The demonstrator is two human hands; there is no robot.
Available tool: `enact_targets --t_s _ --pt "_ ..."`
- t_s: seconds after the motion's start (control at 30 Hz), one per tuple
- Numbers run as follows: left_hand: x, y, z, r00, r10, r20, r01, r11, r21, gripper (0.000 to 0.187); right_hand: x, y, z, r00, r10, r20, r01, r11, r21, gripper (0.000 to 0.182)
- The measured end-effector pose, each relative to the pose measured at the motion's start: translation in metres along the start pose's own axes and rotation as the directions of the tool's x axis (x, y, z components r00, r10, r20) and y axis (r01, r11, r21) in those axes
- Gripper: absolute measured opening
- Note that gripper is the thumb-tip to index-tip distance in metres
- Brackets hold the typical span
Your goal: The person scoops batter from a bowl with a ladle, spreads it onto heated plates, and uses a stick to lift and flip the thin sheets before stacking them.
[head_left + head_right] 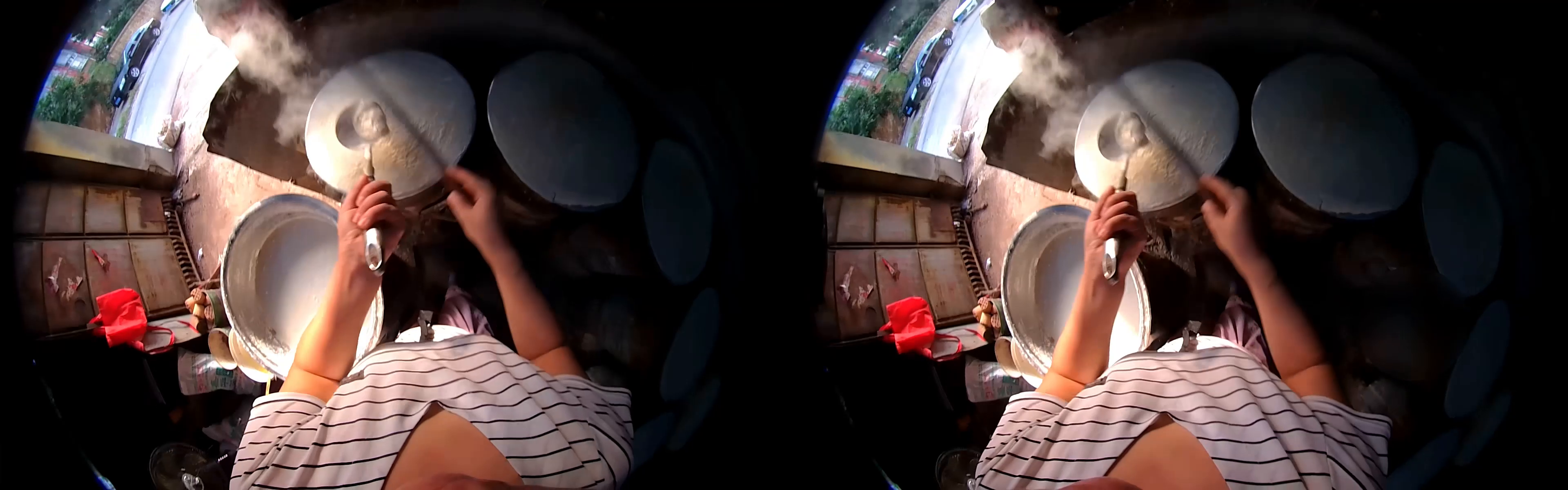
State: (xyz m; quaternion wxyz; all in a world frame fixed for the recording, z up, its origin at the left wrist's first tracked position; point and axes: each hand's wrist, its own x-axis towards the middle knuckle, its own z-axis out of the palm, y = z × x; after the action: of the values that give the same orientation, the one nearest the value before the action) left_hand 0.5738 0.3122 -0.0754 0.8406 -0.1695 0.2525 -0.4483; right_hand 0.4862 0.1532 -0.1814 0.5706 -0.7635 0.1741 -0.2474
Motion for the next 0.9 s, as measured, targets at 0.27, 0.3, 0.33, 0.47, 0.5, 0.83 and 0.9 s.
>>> enact_targets --t_s 0.27,0.3,0.33,0.47,0.5,0.83,0.9 --pt "-0.137 0.053 0.03 0.962 0.27 0.035 -0.262 0.886 0.383 0.04 -0.029 -0.008 0.002 0.977 0.051 0.206 -0.004 0.975 -0.224 0.034" --pt "-0.155 0.072 0.023 0.944 0.322 -0.068 -0.275 0.884 0.377 0.04 -0.029 0.009 -0.001 0.994 -0.063 0.094 0.079 0.98 -0.181 0.035" --pt "-0.171 0.094 0.01 0.914 0.368 -0.17 -0.284 0.88 0.382 0.041 -0.036 0.009 -0.018 0.99 -0.026 0.139 0.048 0.986 -0.16 0.036" --pt "-0.194 0.187 -0.091 0.484 0.681 -0.549 -0.416 0.731 0.54 0.039 -0.056 -0.008 -0.104 0.983 0.111 0.149 -0.096 0.99 -0.104 0.037" --pt "-0.186 0.203 -0.124 0.38 0.72 -0.581 -0.411 0.694 0.591 0.034 -0.055 -0.002 -0.125 0.997 0.075 0.027 -0.071 0.987 -0.143 0.036" --pt "-0.065 0.164 -0.2 0.145 0.869 -0.473 -0.139 0.491 0.86 0.013 0.169 0.104 -0.352 0.982 0.05 -0.183 -0.168 0.676 -0.717 0.021" --pt "-0.045 0.102 -0.171 0.005 0.898 -0.439 0.018 0.439 0.898 0.015 0.204 0.11 -0.364 0.99 -0.021 -0.136 -0.091 0.64 -0.763 0.022"
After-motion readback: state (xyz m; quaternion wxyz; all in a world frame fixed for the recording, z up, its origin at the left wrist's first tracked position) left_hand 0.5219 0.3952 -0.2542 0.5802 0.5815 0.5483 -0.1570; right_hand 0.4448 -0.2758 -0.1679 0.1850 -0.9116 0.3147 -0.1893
